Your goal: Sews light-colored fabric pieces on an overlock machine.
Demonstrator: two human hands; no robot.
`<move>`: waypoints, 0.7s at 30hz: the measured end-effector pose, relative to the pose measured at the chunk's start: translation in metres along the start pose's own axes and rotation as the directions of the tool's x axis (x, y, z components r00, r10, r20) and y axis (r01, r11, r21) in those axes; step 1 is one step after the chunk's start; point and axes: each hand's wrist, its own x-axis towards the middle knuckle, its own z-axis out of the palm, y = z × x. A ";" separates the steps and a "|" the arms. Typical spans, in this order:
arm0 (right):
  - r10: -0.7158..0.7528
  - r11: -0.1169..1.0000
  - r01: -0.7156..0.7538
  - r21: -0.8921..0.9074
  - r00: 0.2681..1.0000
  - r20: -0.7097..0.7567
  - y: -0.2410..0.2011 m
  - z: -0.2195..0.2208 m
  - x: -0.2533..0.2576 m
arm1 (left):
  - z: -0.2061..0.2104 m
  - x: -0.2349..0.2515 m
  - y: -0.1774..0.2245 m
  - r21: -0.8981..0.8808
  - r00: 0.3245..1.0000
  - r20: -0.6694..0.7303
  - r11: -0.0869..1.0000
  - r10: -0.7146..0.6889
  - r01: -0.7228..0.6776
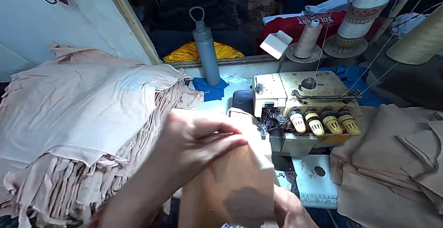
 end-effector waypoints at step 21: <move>-0.101 0.880 -0.122 -0.459 0.896 -0.433 0.095 -0.030 -0.025 | 0.112 -0.016 -0.081 -0.112 0.952 0.153 0.952 -0.266 0.284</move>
